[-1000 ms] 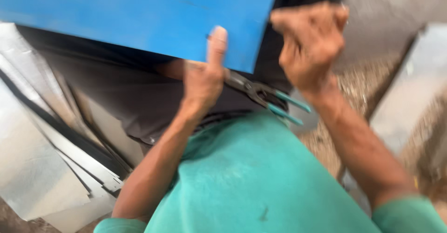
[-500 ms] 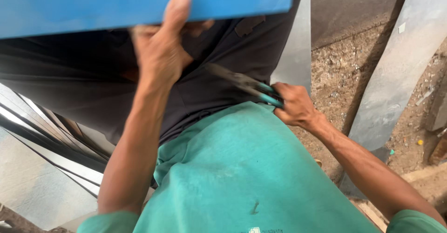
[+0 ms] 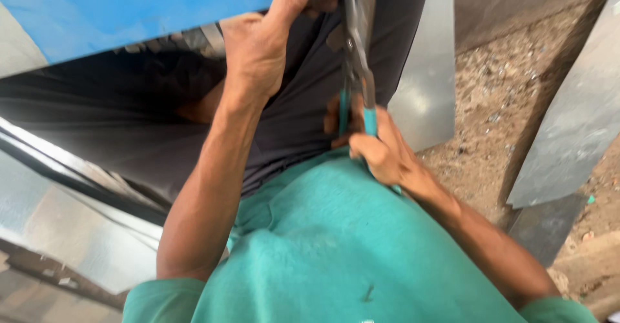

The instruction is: The person sits on the ground and uses tin snips to cut small rectangular pieces from the edges of stacked metal sheets. The person alternates between a silver sheet and a blue-coated sheet, repeatedly trimming the edges and dropping the cut pieces onto the floor.

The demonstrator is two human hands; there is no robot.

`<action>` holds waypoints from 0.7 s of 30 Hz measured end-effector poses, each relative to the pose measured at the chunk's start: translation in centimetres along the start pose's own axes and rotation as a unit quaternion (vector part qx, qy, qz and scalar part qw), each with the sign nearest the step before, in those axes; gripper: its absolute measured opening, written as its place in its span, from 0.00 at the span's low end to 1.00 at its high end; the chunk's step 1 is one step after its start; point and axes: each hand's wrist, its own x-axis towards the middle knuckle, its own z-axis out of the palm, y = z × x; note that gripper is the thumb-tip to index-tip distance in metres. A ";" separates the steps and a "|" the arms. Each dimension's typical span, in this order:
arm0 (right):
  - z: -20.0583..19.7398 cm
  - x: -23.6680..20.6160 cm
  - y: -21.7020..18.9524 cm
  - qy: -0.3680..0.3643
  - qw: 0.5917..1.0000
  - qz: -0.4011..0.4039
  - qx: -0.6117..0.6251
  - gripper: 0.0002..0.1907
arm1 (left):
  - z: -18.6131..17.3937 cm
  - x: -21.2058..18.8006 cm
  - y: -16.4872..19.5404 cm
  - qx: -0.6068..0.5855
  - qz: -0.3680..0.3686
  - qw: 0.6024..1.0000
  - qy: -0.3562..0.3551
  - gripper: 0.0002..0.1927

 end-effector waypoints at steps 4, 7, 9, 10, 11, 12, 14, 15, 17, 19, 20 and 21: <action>0.6 1.2 -0.5 0.041 0.998 0.004 -0.047 0.28 | -0.1 -0.2 0.3 0.065 -0.045 0.995 0.052 0.09; 0.4 1.4 0.0 0.050 0.996 -0.016 -0.074 0.26 | -0.4 -0.3 -0.2 0.017 0.012 1.000 -0.005 0.08; 0.2 1.5 0.5 0.052 0.994 -0.053 -0.082 0.25 | -0.8 -0.2 -0.8 0.017 0.032 0.999 -0.018 0.06; 0.3 1.7 0.8 0.053 0.995 -0.038 -0.071 0.22 | -0.9 -0.2 -1.0 0.014 0.038 0.999 -0.024 0.07; 0.3 1.9 1.1 0.055 0.996 -0.025 -0.061 0.20 | -1.0 -0.2 -1.2 0.011 0.043 0.999 -0.031 0.07; 0.5 2.1 1.3 0.057 0.997 -0.014 -0.053 0.18 | -0.9 -0.2 -1.2 0.005 0.046 0.998 -0.040 0.07; 0.9 2.4 1.4 0.081 0.997 -0.019 -0.004 0.17 | -0.5 -0.1 -0.7 -0.005 0.045 0.998 -0.046 0.07; 1.2 2.3 1.4 0.093 0.995 -0.021 0.014 0.16 | -0.1 -0.1 -0.1 -0.009 0.042 0.998 -0.040 0.07; 1.5 1.6 1.2 0.042 0.998 -0.041 -0.014 0.18 | 0.9 -0.3 1.5 -0.012 0.066 0.997 -0.046 0.07; 1.4 0.5 0.8 0.008 0.995 -0.056 -0.085 0.16 | 1.1 -0.8 3.9 0.017 0.125 0.990 -0.061 0.08; 1.3 -0.2 0.7 0.007 0.989 -0.061 -0.136 0.13 | 0.9 -1.4 5.2 0.044 0.118 0.990 -0.056 0.09; 1.0 -0.7 0.7 0.008 0.980 -0.064 -0.188 0.11 | 0.6 -2.2 6.5 0.066 0.108 0.991 -0.051 0.10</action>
